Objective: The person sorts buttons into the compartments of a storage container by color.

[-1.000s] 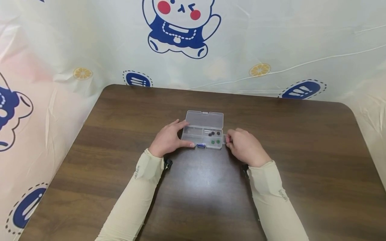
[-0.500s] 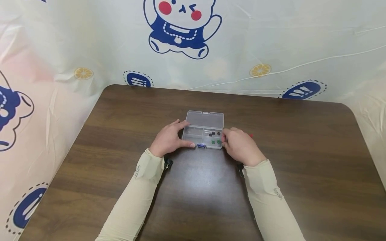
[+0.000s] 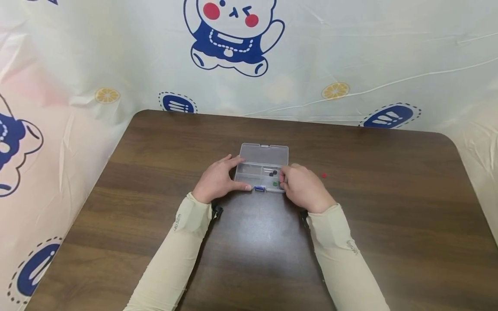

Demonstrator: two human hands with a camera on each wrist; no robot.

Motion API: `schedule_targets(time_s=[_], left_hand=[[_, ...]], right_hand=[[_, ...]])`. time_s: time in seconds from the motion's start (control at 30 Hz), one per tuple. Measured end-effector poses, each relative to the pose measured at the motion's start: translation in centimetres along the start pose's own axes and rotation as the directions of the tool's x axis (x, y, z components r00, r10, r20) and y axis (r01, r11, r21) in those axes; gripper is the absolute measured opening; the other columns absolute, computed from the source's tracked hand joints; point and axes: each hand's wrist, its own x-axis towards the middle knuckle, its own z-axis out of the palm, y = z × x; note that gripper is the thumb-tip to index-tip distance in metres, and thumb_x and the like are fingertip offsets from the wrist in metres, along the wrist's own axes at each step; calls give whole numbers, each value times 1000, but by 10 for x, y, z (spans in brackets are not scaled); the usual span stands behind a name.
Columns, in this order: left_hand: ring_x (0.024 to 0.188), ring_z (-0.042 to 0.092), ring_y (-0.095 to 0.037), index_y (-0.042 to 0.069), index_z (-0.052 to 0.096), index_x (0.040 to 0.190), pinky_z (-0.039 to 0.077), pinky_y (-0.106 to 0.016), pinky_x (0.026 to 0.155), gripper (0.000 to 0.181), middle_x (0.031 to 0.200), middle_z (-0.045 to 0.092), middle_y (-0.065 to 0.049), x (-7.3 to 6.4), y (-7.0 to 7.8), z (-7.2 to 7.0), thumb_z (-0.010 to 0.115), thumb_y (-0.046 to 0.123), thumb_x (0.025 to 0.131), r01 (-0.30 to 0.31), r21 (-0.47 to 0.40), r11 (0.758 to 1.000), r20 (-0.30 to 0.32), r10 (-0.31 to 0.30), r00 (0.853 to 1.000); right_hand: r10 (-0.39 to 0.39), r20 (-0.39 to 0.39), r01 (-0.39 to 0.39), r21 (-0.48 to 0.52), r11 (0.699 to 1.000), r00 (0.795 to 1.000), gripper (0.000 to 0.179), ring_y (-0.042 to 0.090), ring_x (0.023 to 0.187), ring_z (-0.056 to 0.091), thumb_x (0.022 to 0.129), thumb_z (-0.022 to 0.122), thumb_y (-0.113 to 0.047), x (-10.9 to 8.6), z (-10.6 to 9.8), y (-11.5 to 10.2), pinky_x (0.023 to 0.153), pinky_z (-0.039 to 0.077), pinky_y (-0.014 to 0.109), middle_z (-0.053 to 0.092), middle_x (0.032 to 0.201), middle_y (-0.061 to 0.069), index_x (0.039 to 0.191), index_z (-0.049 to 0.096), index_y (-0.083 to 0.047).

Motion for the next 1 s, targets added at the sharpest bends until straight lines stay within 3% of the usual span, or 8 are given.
schedule_targets(time_s=[1.0], left_hand=[[148, 32, -28, 15, 55, 146, 26, -52, 119, 88, 152, 48, -6, 0, 1, 0, 88, 51, 73, -7, -7, 1000, -11, 7, 1000]], right_hand=[[-25, 0, 25, 8, 1000, 1000, 16, 22, 73, 52, 93, 68, -6, 15, 9, -12, 69, 45, 36, 53, 73, 1, 83, 57, -11]])
